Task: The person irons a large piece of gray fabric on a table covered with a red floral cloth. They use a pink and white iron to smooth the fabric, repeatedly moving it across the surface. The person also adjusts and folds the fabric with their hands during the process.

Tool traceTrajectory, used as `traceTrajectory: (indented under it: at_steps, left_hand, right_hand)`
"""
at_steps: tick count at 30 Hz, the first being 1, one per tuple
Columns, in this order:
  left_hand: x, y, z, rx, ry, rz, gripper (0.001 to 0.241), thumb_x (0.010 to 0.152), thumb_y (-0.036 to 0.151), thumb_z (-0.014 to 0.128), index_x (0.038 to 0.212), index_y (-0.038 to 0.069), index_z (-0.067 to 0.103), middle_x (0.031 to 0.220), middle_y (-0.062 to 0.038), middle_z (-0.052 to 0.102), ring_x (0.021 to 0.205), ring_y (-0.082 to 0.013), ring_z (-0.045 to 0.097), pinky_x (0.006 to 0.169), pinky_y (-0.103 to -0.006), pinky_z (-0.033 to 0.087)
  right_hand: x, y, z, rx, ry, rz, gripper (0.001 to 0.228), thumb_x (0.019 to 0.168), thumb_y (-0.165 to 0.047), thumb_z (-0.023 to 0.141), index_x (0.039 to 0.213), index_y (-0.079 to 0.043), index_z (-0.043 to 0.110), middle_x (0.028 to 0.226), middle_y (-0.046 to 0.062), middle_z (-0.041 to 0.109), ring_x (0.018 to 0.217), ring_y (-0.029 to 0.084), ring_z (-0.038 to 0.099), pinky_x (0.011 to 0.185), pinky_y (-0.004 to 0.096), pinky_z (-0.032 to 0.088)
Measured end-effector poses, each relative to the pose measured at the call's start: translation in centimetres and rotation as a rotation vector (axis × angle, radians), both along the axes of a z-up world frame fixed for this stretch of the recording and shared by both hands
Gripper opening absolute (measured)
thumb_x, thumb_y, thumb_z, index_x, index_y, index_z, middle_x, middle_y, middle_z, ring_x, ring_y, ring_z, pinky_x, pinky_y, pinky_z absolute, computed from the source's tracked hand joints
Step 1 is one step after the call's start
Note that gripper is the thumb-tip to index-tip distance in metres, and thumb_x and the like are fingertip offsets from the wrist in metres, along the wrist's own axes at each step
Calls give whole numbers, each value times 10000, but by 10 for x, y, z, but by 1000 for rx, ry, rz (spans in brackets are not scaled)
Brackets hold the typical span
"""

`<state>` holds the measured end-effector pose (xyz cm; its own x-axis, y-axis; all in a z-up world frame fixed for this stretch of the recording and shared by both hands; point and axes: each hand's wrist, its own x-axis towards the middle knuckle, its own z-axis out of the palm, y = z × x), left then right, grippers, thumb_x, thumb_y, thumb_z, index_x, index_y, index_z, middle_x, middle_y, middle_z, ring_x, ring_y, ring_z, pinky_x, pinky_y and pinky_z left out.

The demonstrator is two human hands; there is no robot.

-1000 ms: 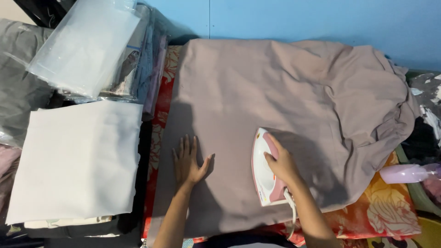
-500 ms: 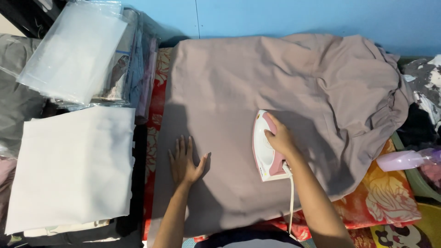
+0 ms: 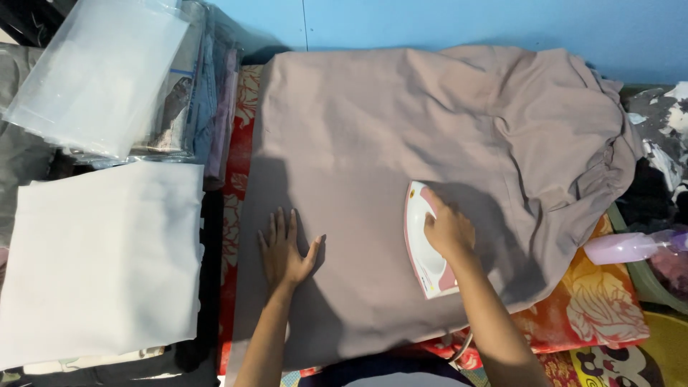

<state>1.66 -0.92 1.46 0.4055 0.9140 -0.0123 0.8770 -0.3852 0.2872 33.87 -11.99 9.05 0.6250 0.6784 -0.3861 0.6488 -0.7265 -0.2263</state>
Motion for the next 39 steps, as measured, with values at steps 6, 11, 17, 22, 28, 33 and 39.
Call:
traceTrajectory:
  at_steps: [6,11,17,22,28,33,39]
  left_hand:
    - [-1,-2,4,-15,-18,3,862,927,715,408,1598,182,316,1660,-146,293,1548,-329,250,1178,-650,263]
    - [-1,0,2,-30,21,-1,869,922,740,378,1602,203,309,1675,-123,268,1558,-305,229,1191,-631,244]
    - [0,-1,5,-17,18,11,863,916,726,406,1593,195,332,1667,-132,288,1555,-314,241,1184,-629,260]
    - [1,1,6,-39,17,11,867,915,721,420,1600,200,315,1673,-129,270,1555,-315,235,1188,-629,249]
    - [0,1,3,-42,2,7,868,912,717,424,1601,203,305,1677,-129,253,1558,-322,222,1187,-642,242]
    - [-1,1,5,-20,-9,6,856,923,709,434,1601,203,305,1667,-132,271,1554,-323,229,1186,-644,237]
    - [1,1,7,-41,26,7,853,927,719,410,1599,202,309,1666,-126,278,1552,-316,242,1182,-631,267]
  right_hand:
    - [25,48,-6,113,-58,65,553,1000,-306,526,1525,-470,474,1204,202,693,1184,425,671,997,547,527]
    - [5,17,9,73,8,2,570,1003,-318,527,1543,-485,450,1249,218,680,1220,442,649,1025,574,505]
    - [-24,-33,43,-11,47,-77,572,999,-298,499,1524,-519,443,1301,189,690,1218,442,654,1049,559,513]
    - [17,0,10,22,-50,-38,567,993,-329,527,1527,-508,459,1236,199,703,1187,442,671,1009,561,531]
    - [62,52,-25,88,-126,-2,573,975,-343,551,1530,-467,484,1200,203,716,1163,439,683,976,565,543]
    - [33,28,6,108,-86,-9,562,985,-313,542,1526,-457,496,1188,214,715,1170,450,676,988,569,536]
    - [1,-30,24,68,-22,-40,577,974,-299,571,1529,-438,495,1165,251,702,1162,480,674,988,574,544]
